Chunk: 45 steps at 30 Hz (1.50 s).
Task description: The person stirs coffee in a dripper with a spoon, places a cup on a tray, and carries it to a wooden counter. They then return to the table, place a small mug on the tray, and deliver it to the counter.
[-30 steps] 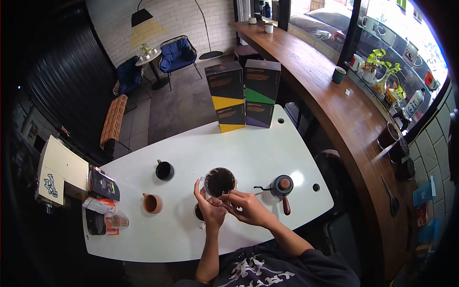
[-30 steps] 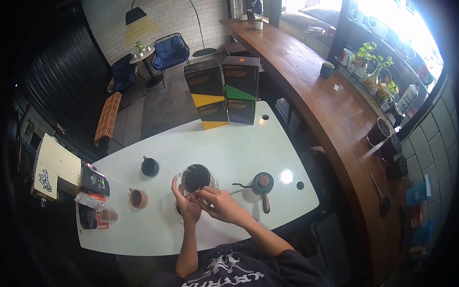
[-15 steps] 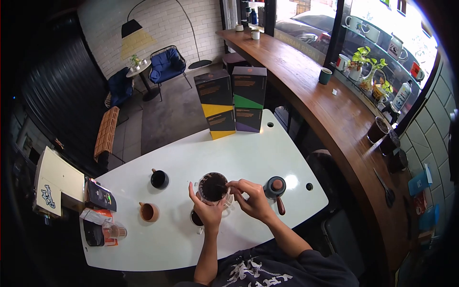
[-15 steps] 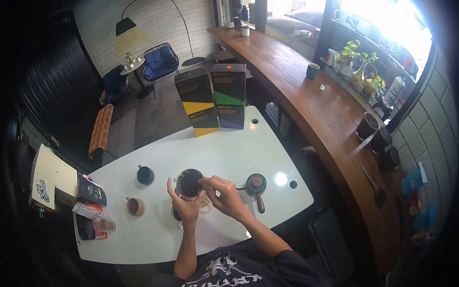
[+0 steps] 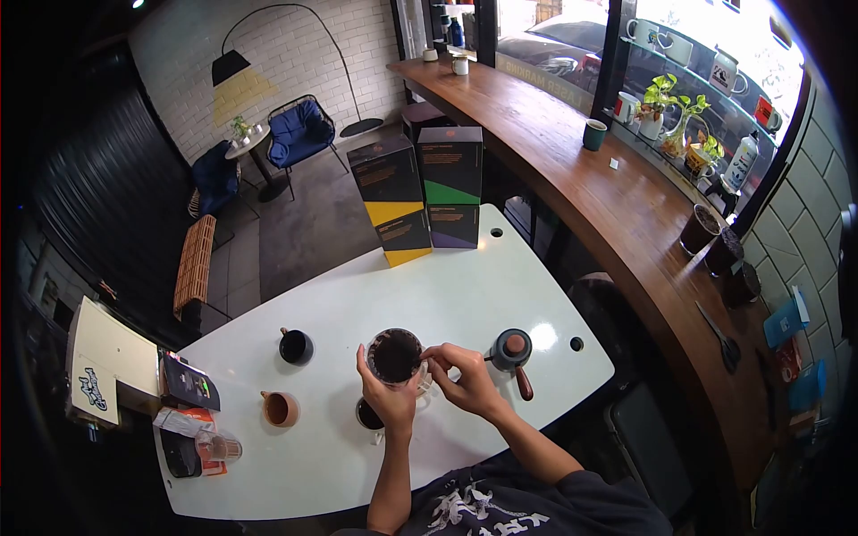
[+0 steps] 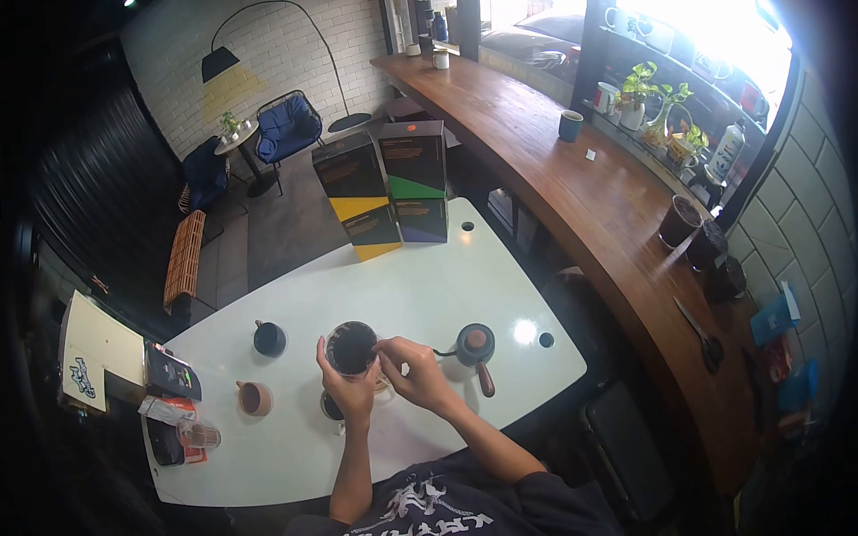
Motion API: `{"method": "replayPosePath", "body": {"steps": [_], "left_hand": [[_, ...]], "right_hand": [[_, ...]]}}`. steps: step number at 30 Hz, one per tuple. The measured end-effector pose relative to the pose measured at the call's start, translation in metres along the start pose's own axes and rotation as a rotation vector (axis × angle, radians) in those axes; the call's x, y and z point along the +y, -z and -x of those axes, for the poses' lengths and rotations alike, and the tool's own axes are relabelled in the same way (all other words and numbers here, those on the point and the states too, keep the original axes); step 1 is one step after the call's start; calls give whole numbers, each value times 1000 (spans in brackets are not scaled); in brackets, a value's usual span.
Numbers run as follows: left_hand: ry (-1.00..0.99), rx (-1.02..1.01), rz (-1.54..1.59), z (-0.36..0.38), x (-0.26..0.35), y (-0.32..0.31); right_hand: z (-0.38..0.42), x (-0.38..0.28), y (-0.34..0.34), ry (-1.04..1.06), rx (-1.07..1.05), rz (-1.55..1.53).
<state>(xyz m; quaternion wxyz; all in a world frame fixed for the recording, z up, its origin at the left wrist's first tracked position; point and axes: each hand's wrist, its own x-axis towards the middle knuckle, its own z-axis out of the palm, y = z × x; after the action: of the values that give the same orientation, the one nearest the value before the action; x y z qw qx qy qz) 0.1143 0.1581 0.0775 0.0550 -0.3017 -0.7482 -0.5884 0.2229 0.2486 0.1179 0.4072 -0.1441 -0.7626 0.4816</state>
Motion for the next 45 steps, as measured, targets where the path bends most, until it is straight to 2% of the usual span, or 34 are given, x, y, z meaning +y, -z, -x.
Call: {"method": "replayPosePath", "body": {"steps": [6,15,24,32,45], "left_hand": [[-7,3,-14,1,-4,0],[23,-14,23,2,-5,0],[15,-35,1,3,-10,0],[15,-56,-10,3,-19,1],[68,-71,-10,3,-11,2]], "right_hand": [[-2,2,-2,-84,9,-5],[-5,7,-5,1,13,11],[-6,4,1,-2,-73,45],[0,6,-4,-118,-34,-51],[-14,-3,8,-12,-117,30]]}}
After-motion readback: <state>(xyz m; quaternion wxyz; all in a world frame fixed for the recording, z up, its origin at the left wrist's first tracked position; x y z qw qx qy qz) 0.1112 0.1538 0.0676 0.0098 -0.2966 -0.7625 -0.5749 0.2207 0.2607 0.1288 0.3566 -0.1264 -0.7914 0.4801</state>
